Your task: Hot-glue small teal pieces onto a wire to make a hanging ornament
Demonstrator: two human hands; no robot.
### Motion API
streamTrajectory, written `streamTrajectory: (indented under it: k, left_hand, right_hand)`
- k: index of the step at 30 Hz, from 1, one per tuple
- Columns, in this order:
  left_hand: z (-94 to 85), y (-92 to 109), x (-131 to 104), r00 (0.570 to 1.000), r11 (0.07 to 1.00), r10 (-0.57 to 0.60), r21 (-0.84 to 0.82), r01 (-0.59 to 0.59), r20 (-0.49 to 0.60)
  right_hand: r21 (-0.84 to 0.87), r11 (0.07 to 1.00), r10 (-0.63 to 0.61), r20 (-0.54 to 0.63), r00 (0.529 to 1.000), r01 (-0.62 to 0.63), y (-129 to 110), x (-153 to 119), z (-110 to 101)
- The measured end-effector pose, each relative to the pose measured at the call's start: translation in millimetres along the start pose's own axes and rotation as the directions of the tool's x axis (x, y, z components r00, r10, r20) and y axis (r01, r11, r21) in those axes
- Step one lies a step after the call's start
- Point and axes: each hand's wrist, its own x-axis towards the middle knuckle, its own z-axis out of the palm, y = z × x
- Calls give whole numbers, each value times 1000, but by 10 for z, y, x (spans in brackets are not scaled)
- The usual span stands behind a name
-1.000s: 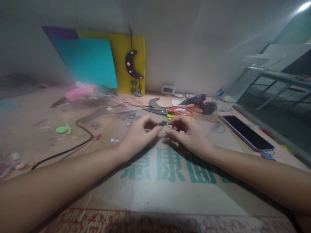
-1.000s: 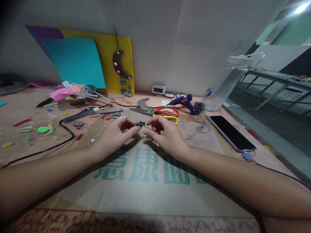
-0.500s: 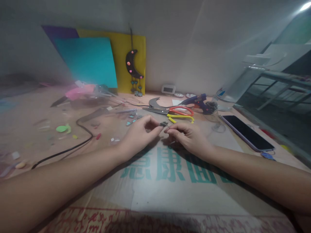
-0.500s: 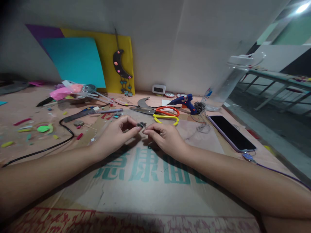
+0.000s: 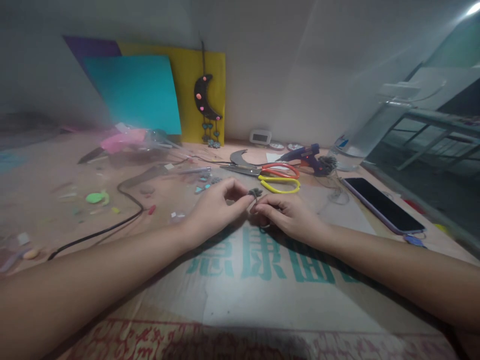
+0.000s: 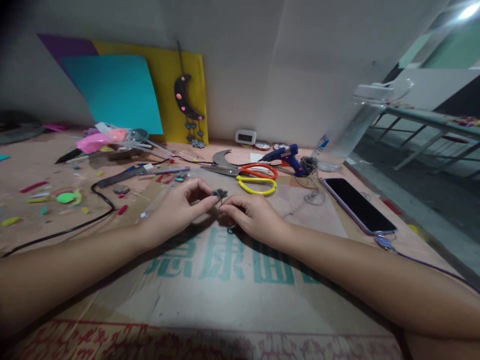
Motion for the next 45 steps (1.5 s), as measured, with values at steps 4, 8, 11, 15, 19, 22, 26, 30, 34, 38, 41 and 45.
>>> streamTrajectory:
  k: [4, 8, 11, 15, 19, 22, 26, 30, 34, 38, 41, 45]
  left_hand:
    - [5, -18, 1, 999, 1000, 12, -27, -11, 33]
    - [3, -25, -5, 998, 999, 24, -41, -21, 63]
    - [-1, -27, -3, 998, 1000, 15, -24, -14, 58]
    - [1, -30, 2, 998, 1000, 5, -16, -4, 64]
    - [9, -19, -1, 996, 1000, 4, -24, -2, 87]
    - [10, -9, -3, 996, 1000, 15, -18, -13, 85]
    - [4, -20, 6, 997, 1000, 17, 0, -17, 72]
    - [2, -39, 9, 997, 1000, 29, -5, -29, 69]
    - [3, -28, -5, 996, 999, 27, 19, -29, 85]
    - [4, -9, -18, 994, 997, 59, 45, -63, 95]
    - [4, 0, -19, 991, 994, 83, 69, -90, 102]
    - [5, -9, -20, 990, 992, 85, 86, -95, 111]
  right_hand:
    - [-21, 1000, 11, 27, 1000, -10, -1, 8, -8]
    - [-59, 997, 45, 27, 999, -43, 11, 12, -11]
    - [-109, 994, -3, -14, 1000, 1, 36, 18, -25]
    - [-37, 998, -49, -190, 980, 43, 100, 33, -59]
    - [115, 991, -25, -305, 952, 63, 126, 31, -73]
    - [150, 985, -35, -313, 949, 86, 114, 14, -64]
    - [193, 976, -39, -292, 956, 99, 108, -7, -51]
    - [245, 956, -78, -316, 945, 161, 106, -6, -53]
    - [218, 975, 28, -250, 968, 28, 95, 12, -50]
    - [157, 986, 80, -199, 977, -48, 59, 24, -39]
    - [188, 980, 91, -162, 983, -60, 18, 23, -37]
    - [217, 974, 87, -132, 987, -57, -12, 12, -33]
